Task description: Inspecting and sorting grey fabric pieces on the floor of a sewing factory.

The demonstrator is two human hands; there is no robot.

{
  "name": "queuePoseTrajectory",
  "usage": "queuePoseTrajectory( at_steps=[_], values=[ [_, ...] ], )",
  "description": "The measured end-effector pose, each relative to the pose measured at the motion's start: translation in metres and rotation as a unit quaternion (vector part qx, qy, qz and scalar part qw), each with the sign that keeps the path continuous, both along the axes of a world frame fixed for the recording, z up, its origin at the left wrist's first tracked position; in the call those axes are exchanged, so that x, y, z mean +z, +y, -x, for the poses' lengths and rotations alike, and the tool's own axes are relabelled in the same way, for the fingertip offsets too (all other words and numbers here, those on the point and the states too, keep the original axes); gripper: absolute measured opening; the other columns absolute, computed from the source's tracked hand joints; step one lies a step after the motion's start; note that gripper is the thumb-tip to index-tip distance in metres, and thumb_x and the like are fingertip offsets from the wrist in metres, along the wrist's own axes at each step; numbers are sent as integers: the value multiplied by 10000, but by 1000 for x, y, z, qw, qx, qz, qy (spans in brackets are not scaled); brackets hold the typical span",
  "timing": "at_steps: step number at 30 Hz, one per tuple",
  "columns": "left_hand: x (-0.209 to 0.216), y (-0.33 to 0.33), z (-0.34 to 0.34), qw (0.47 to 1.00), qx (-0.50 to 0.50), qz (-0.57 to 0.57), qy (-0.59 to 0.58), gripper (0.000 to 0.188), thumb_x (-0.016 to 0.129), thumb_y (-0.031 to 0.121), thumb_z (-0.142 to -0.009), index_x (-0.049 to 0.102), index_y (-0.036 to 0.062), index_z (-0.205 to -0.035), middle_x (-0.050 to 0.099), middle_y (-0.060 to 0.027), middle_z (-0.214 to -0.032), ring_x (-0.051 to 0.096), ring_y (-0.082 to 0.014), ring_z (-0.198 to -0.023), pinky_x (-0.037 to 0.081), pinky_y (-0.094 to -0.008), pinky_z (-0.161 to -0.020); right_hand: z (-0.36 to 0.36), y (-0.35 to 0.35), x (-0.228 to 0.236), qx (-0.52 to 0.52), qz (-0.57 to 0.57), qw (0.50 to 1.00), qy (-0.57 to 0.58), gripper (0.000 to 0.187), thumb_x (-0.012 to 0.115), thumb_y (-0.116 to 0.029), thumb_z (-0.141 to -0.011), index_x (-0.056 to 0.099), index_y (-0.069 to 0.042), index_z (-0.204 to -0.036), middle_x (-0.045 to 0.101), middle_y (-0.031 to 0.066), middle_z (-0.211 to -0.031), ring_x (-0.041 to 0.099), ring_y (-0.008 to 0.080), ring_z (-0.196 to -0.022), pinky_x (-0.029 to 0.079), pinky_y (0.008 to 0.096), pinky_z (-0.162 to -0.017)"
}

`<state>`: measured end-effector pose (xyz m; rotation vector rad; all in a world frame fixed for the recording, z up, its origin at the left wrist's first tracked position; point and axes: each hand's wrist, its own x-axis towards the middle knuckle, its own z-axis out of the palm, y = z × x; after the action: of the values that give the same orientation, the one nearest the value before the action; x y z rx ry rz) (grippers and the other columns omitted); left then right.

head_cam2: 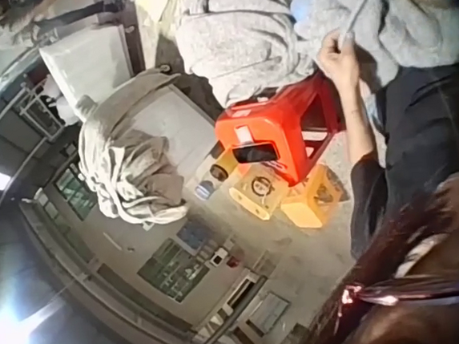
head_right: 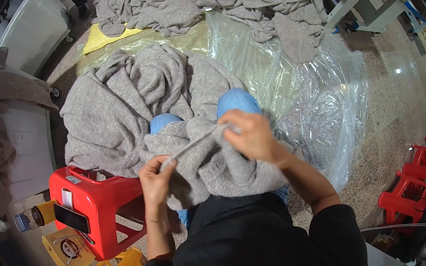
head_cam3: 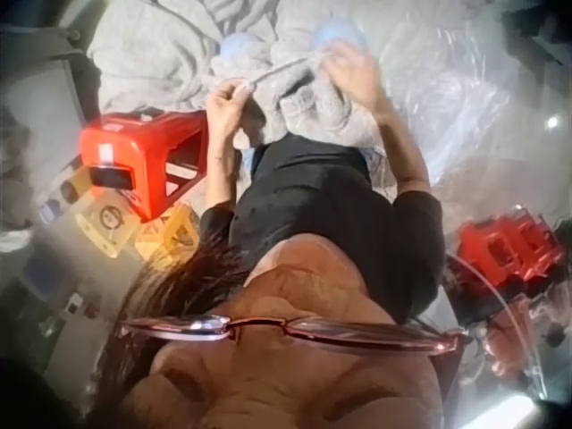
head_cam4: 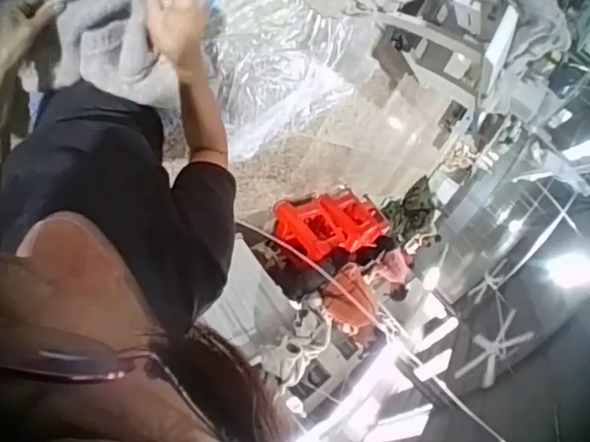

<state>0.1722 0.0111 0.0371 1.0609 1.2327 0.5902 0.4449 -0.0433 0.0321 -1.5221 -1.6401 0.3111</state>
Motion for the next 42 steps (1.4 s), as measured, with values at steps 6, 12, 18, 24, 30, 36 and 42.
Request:
queuePoseTrajectory(
  at_steps=[6, 12, 18, 24, 30, 36, 42],
  values=[
    [-5, 4, -3, 978, 48, 59, -196, 98, 743, 64, -899, 735, -5, -968, 730, -27, -883, 626, -58, -773, 470, -211, -745, -24, 5, 12, -42, 147, 965, 215, 209, 684, -207, -913, 672, -53, -1053, 623, 103, -994, 635, 213, -715, 495, 322, -543],
    [7, -3, -28, 975, 20, 66, -211, 112, 736, 91, -917, 735, -6, -974, 730, -27, -887, 622, -54, -775, 472, -214, -738, 30, 17, 38, 151, 106, 979, 88, 203, 688, -219, -923, 671, -24, -978, 585, 100, -971, 614, 226, -794, 488, 364, -659],
    [14, -7, -20, 962, -26, 105, -252, 115, 750, 56, -900, 722, -7, -993, 723, -22, -883, 631, -52, -778, 492, -205, -714, 38, 34, 35, 172, 150, 953, 198, 168, 673, -175, -919, 647, -12, -885, 562, 88, -924, 582, 252, -763, 460, 371, -691],
    [17, -9, -33, 983, 15, 18, -182, 135, 775, 28, -865, 724, 2, -988, 717, -19, -895, 632, -55, -783, 503, -211, -723, 48, 27, 33, 127, 150, 966, 165, 161, 656, -159, -932, 625, -8, -887, 545, 104, -908, 573, 270, -738, 450, 380, -661],
    [10, -7, -40, 974, 68, -129, -171, 96, 704, -68, -842, 726, -32, -928, 720, -57, -910, 636, -82, -821, 503, -226, -756, 50, 25, 41, 156, 118, 975, 108, 129, 664, -116, -926, 607, -5, -893, 518, 109, -885, 561, 273, -723, 455, 382, -635],
    [2, -13, -50, 958, 195, -179, -107, 113, 639, -73, -852, 717, -42, -926, 715, -56, -902, 633, -108, -839, 508, -259, -766, 71, 17, 43, 193, 35, 980, 20, 118, 665, -91, -911, 570, -28, -879, 520, 122, -920, 582, 332, -662, 463, 426, -534],
    [6, 31, 0, 958, 238, -41, -155, 83, 658, -5, -853, 706, 9, -920, 703, -35, -873, 643, -107, -746, 513, -248, -713, 3, -2, 38, 102, 160, 978, -91, 169, 672, -30, -825, 669, -43, -994, 595, 102, -975, 642, 307, -787, 515, 408, -659]
  ],
)
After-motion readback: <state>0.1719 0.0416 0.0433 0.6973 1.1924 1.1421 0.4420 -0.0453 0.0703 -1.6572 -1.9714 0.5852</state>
